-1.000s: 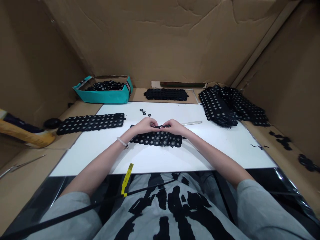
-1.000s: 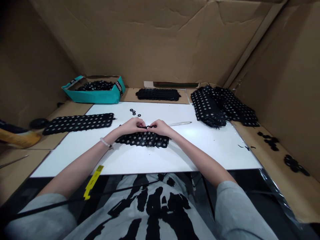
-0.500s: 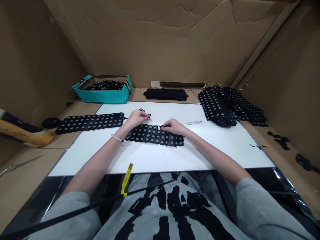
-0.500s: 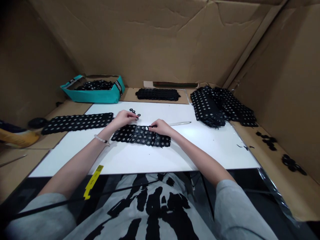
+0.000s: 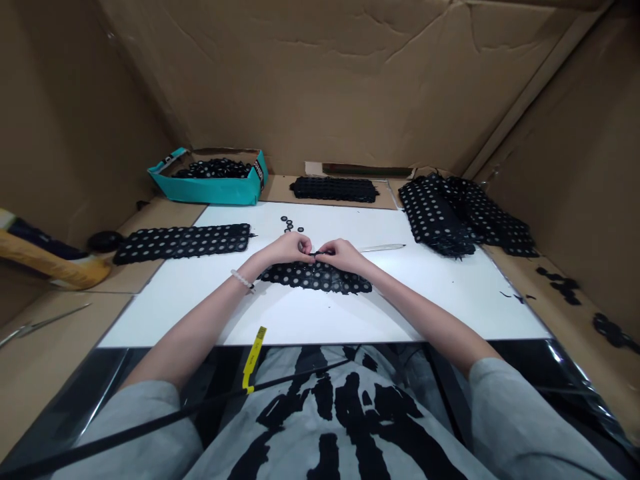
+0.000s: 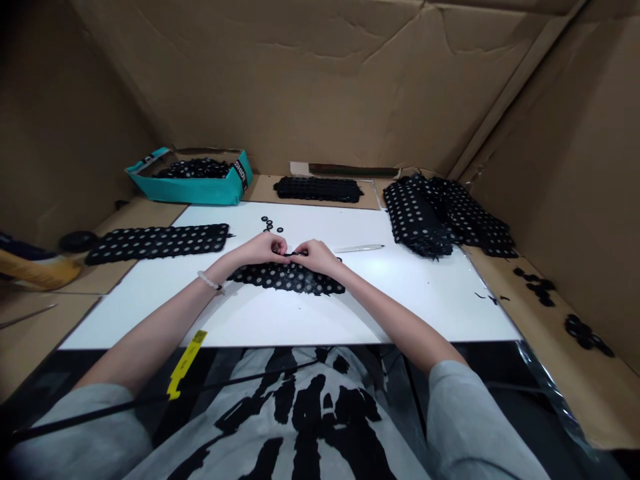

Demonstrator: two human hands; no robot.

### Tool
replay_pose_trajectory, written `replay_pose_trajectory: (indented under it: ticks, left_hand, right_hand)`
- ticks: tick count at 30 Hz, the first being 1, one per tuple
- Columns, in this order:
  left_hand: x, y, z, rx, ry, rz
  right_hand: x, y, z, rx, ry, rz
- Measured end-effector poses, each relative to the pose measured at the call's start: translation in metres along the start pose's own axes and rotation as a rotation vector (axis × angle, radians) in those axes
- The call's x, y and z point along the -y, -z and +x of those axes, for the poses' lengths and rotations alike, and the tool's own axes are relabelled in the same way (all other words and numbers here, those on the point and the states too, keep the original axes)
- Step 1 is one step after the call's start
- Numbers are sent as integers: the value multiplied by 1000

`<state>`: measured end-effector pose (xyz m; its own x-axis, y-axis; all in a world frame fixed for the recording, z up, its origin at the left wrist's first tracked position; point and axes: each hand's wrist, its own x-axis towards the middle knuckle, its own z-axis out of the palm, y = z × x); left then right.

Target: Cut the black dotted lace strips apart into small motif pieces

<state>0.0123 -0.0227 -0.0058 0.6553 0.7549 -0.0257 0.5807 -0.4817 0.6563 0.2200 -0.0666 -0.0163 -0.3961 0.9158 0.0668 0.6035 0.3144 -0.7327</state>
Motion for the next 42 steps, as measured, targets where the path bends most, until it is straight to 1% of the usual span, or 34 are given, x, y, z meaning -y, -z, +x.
replay_pose_trajectory:
  ticks: [3,6,9,11,12,13,14,16,17,18,19,20,21,22,25,26,27,29,31,34,36,37,39,41,42]
  left_hand:
    - [3,1,0,-49,11,5]
    - [-1,2,-1,-28,6,24]
    - [-5,4,-2,-21,25,-9]
    - [-2,8,-2,-29,58,-53]
    - [3,11,-1,-56,84,-66]
    - [9,14,-1,-111,114,-61]
    - [16,19,-1,-195,147,-38]
    - [31,28,0,-407,201,56]
    - [38,32,-1,-503,208,117]
    - [42,34,-1,-572,200,177]
    - [45,36,-1,-607,181,226]
    - [44,36,-1,-611,157,258]
    - [41,34,-1,-579,130,265]
    - [36,31,-1,-507,100,242]
    - [15,17,1,-180,-13,96]
    - [9,12,1,-112,-47,70]
    - [3,7,1,-87,-71,65]
    - [-4,1,1,-109,-89,76]
    - [-6,-1,0,-116,-67,47]
    - [-3,2,0,-73,-15,-25]
    - [4,6,1,-88,32,-50]
    - [9,9,2,-133,66,-51]
    - [21,16,2,-289,143,-15]
    - [32,22,2,-460,195,96]
    - [35,24,2,-526,200,165]
  right_hand:
    - [-6,-7,3,-10,27,122]
    - [-9,-8,4,-15,21,186]
    - [-5,-9,4,-62,-45,122]
    - [-2,-10,5,-56,-56,59]
    - [-2,-10,6,-39,-54,33]
    - [-1,-9,6,-18,-54,13]
    - [-2,-7,6,3,-58,2]
    - [-2,-3,6,36,-72,2]
    - [-2,-1,6,43,-79,3]
    - [-3,0,6,43,-86,3]
    - [-3,2,6,38,-90,3]
    - [-3,3,6,36,-90,3]
    - [-3,3,6,36,-87,5]
    - [-4,3,7,38,-75,15]
    - [-7,3,7,50,-1,87]
    - [-8,3,7,51,26,109]
    - [-10,3,7,51,49,122]
    - [-11,3,6,47,64,107]
    - [-11,3,5,34,50,69]
    - [-8,3,4,23,39,38]
    - [-7,4,4,22,37,24]
    - [-7,4,4,22,28,13]
    - [-7,6,3,22,3,-5]
    - [-8,8,3,21,-5,-8]
    - [-8,9,2,18,4,-7]
